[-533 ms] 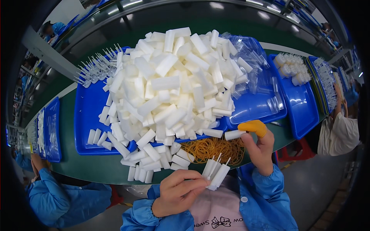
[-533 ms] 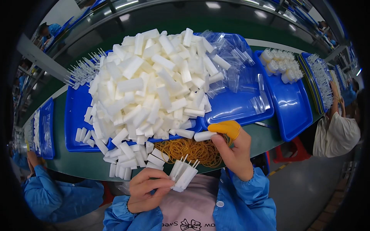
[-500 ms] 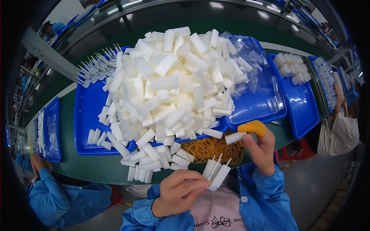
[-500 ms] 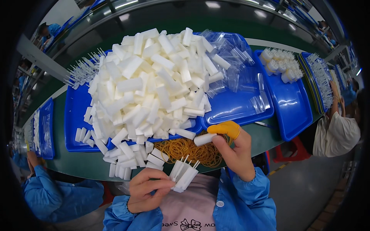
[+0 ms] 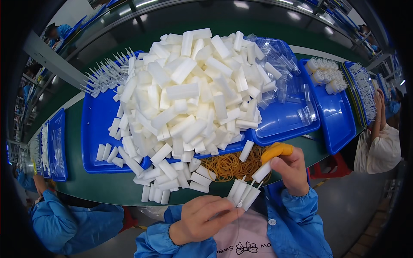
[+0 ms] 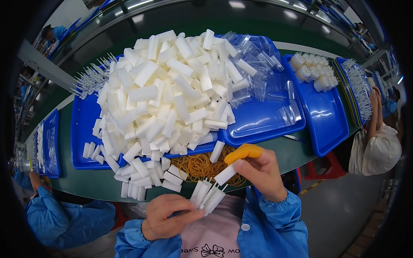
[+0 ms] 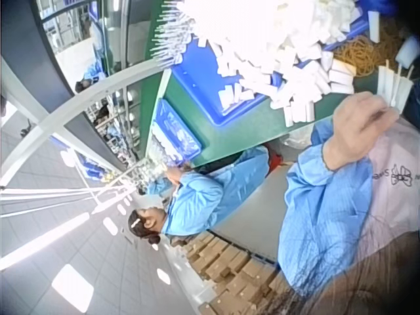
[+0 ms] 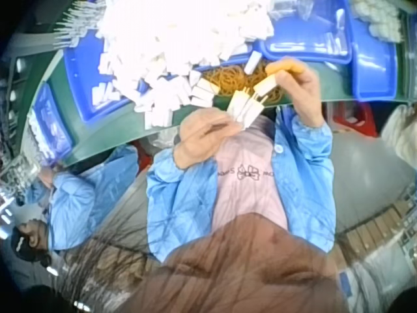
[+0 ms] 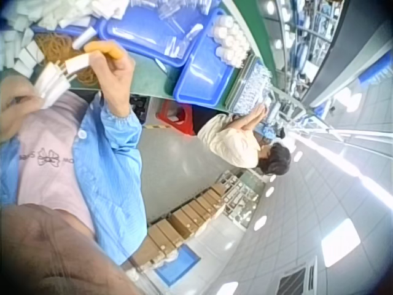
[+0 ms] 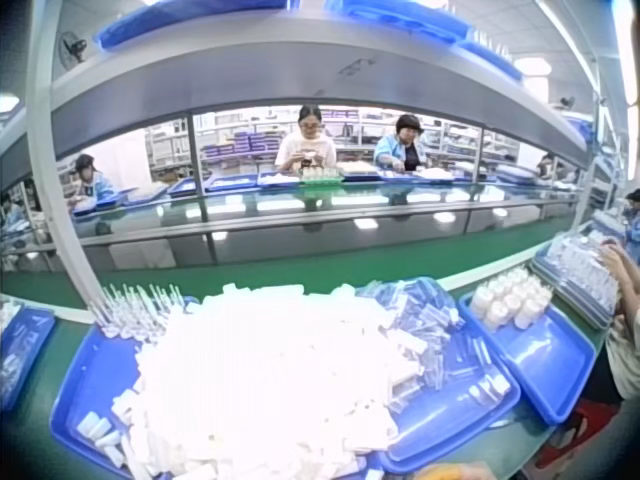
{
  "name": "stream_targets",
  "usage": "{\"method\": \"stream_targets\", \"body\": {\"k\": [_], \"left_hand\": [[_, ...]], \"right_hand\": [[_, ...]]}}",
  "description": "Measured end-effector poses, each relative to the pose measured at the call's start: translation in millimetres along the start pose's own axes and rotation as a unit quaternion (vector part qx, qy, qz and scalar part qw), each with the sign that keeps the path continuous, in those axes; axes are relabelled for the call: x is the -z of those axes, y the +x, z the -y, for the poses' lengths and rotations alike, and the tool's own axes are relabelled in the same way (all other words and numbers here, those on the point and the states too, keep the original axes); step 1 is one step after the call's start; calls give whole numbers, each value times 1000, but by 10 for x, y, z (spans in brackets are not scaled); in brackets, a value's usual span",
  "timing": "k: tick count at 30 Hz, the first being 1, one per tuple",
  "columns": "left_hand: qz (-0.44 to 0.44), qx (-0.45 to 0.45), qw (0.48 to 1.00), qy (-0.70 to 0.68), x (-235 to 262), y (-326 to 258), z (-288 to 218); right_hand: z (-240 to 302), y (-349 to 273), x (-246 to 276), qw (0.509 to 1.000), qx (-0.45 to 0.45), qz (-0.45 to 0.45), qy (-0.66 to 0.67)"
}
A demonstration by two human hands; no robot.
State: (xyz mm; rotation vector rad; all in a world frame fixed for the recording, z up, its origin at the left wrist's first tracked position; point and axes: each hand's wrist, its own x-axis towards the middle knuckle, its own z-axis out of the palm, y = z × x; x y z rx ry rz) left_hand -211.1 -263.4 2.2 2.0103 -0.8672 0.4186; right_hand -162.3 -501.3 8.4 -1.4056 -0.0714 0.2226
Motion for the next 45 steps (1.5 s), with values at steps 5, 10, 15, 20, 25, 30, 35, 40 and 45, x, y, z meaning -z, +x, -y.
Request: {"method": "stream_targets", "body": {"k": [5, 10, 15, 20, 25, 30, 35, 40, 45], "left_hand": [[7, -17, 1000, 21, 15, 5, -26], [30, -31, 999, 29, 46, 28, -54], [35, -48, 998, 14, 57, 28, -39], [15, 45, 993, -111, 15, 27, -12], [123, 128, 939, -296, 147, 225, 41], [152, 108, 957, -221, 111, 142, 138], [85, 214, 946, -230, 131, 158, 102], [48, 274, 895, -347, 105, 68, 142], [13, 244, 880, -407, 8, 20, 134]], "right_hand": [[-4, -1, 63, 997, -7, 68, -47], [26, 64, 80, 974, 54, 184, -124], [42, 0, -102, 962, 98, 201, -157], [23, -62, -134, 967, 103, 174, -153], [2, -29, -151, 965, 112, 207, -117], [-1, -9, -155, 959, 118, 190, -172], [23, -105, -246, 928, 229, 43, -291], [97, -234, -283, 936, 216, 57, -273], [101, -256, -363, 921, 225, 89, -305]]}}
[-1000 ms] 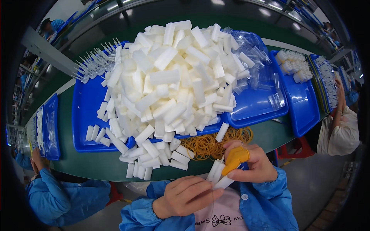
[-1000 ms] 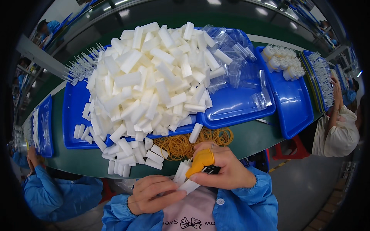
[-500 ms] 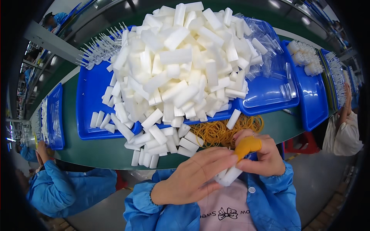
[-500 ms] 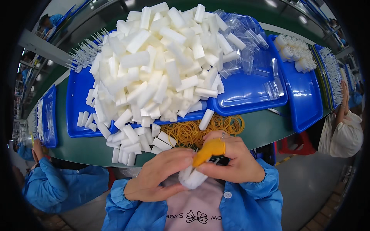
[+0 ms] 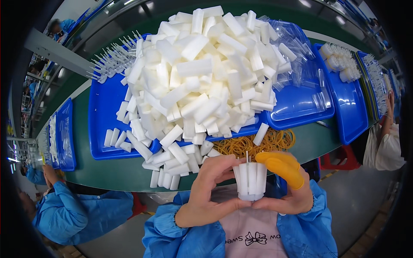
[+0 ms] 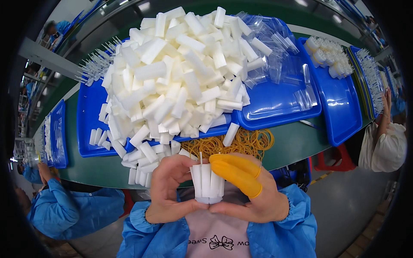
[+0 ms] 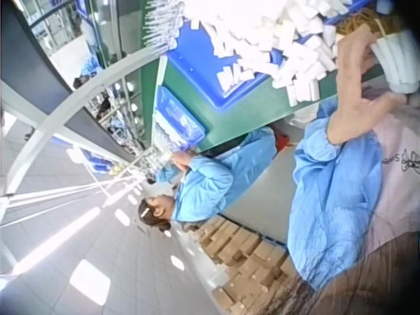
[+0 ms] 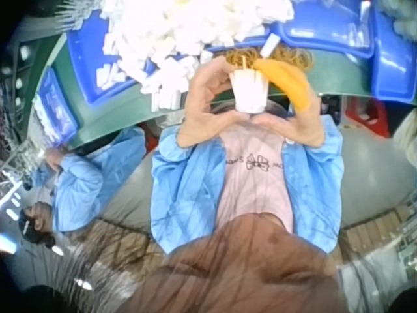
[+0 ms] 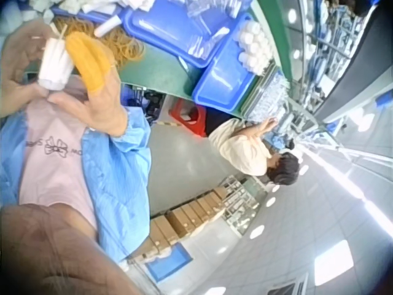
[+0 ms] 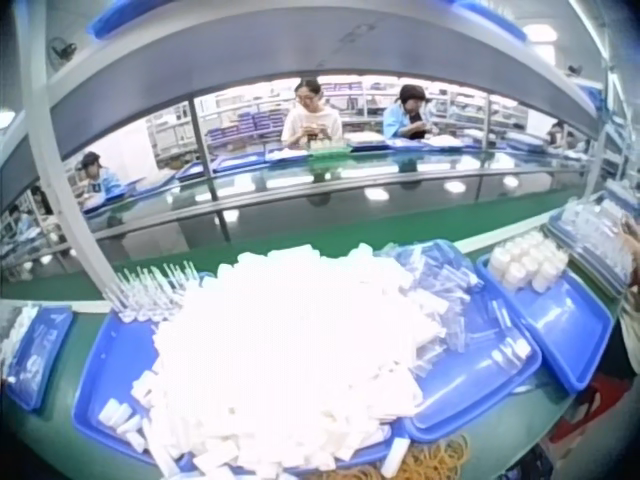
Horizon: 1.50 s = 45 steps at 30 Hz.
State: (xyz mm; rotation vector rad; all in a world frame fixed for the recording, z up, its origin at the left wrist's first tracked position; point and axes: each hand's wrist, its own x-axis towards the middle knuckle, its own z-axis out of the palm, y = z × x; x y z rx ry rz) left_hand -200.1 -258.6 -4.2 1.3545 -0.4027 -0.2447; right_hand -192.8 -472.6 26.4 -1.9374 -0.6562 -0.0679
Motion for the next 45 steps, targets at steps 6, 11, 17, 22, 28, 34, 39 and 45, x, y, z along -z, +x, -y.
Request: {"method": "stream_targets", "body": {"k": [6, 11, 17, 22, 28, 34, 39, 45], "left_hand": [[-22, -32, 999, -23, -51, 5, 3], [-51, 135, 944, -298, -146, -3, -21], [-22, 289, 852, -435, -164, 198, -126], [-1, 299, 808, -508, -185, 217, -69], [0, 299, 813, -500, -201, 217, -31], [16, 304, 804, -511, -209, 229, -23], [7, 324, 806, -495, -208, 224, -38], [31, 284, 805, -520, -231, 168, 31]], "right_hand": [[-21, -5, -20, 999, -26, -26, 29], [-33, 20, -39, 999, 1, -39, -11], [-16, 106, -78, 999, 19, -23, -22], [-28, 66, -101, 998, 14, -43, 37], [-60, 21, -58, 998, 6, -24, 51], [-69, 19, 1, 1000, 20, -13, 20], [-82, -28, -17, 999, -10, -9, 37], [-12, 2, 57, 997, -57, 16, 43]]}}
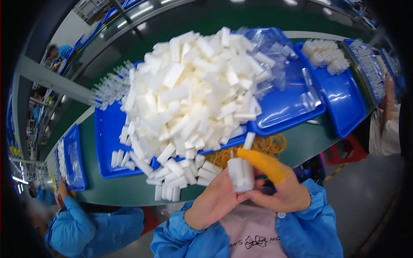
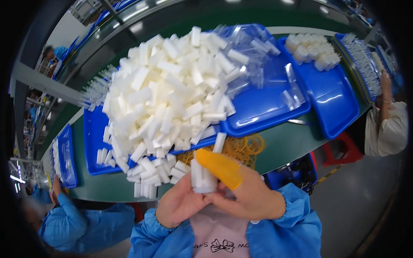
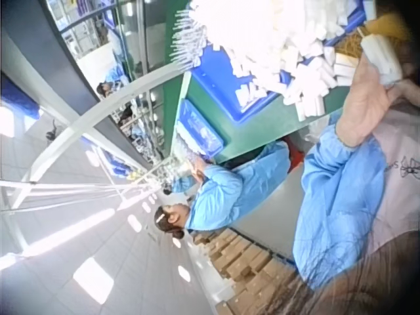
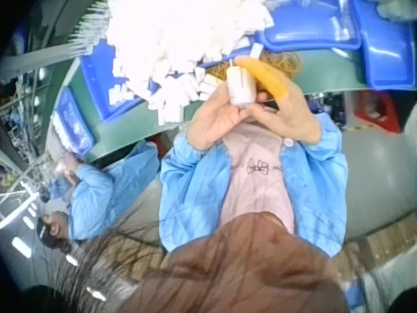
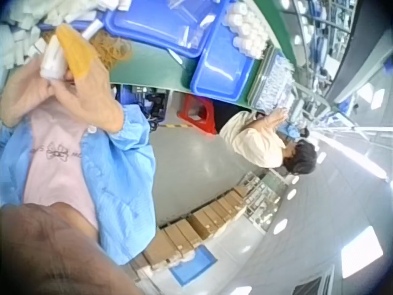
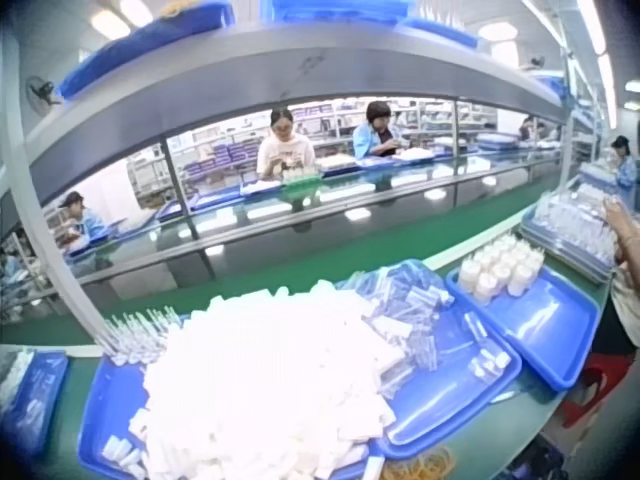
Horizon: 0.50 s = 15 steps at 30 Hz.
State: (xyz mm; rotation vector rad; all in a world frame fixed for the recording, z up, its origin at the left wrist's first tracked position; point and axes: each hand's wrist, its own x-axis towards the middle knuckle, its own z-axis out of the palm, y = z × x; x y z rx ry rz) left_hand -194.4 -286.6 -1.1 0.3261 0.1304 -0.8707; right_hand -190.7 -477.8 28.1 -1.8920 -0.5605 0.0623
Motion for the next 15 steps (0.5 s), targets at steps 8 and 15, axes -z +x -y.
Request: {"method": "stream_targets", "body": {"k": [8, 15], "left_hand": [[-92, -20, 974, 204, -241, -80, -11], [-97, -176, 947, 249, -115, -230, 42]], "right_hand": [[-372, 284, 944, 947, -18, -232, -219], [-966, 777, 1095, 863, -104, -193, -455]]}}
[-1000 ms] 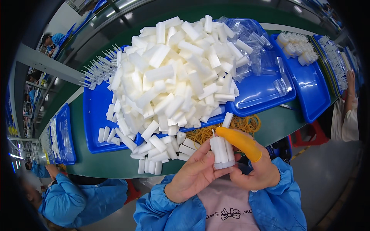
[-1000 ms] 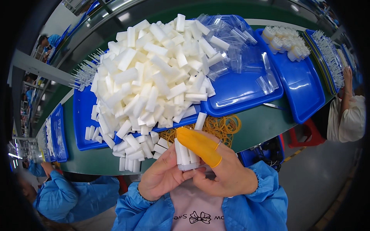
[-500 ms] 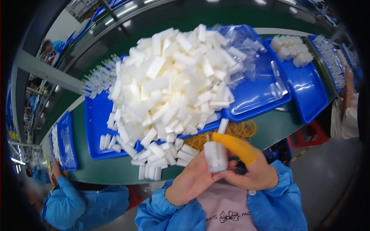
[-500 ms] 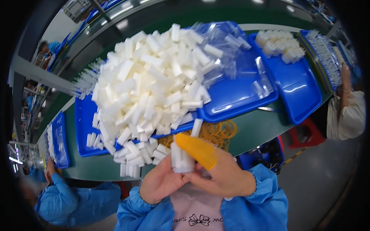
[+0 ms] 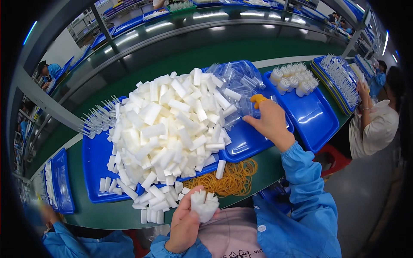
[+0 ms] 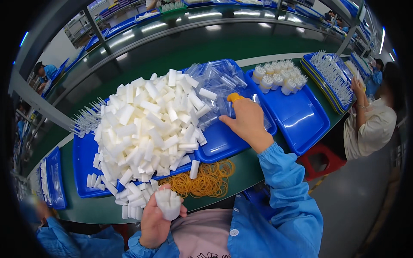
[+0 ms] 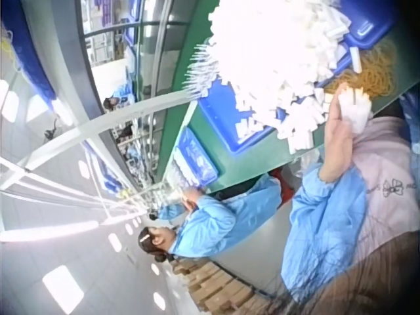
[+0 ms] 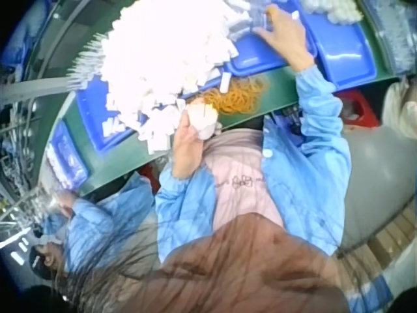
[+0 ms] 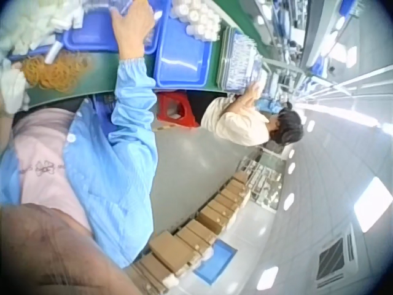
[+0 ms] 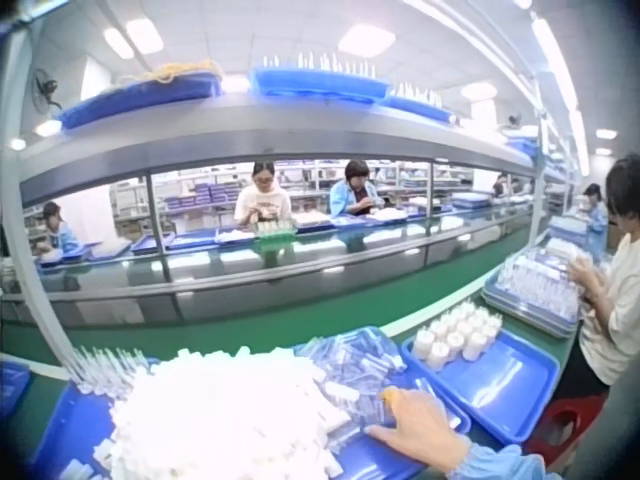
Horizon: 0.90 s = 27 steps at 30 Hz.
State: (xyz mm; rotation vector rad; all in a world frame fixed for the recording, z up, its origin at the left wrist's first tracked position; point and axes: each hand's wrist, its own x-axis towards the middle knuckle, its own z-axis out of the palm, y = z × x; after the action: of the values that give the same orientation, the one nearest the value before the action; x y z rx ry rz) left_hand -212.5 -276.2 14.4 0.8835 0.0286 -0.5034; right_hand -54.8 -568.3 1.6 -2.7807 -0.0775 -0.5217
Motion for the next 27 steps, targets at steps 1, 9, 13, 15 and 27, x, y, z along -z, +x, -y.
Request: {"method": "stream_targets", "body": {"k": [1, 9, 13, 15, 27], "left_hand": [[17, 10, 998, -65, 37, -7, -11], [-59, -58, 996, -13, 122, -127, 27], [-81, -36, 995, 38, 92, -104, 17], [-100, -53, 993, 37, 112, -116, 64], [-87, -143, 974, 154, 228, -16, 154]], "right_hand": [[-16, 14, -49, 1000, 10, 14, -25], [-12, -270, -11, 996, 59, 69, -5], [-119, -405, 81, 996, 71, 8, 45], [-86, -446, 137, 994, 84, -32, 66], [910, -1294, 378, 805, -77, -54, 585]]}}
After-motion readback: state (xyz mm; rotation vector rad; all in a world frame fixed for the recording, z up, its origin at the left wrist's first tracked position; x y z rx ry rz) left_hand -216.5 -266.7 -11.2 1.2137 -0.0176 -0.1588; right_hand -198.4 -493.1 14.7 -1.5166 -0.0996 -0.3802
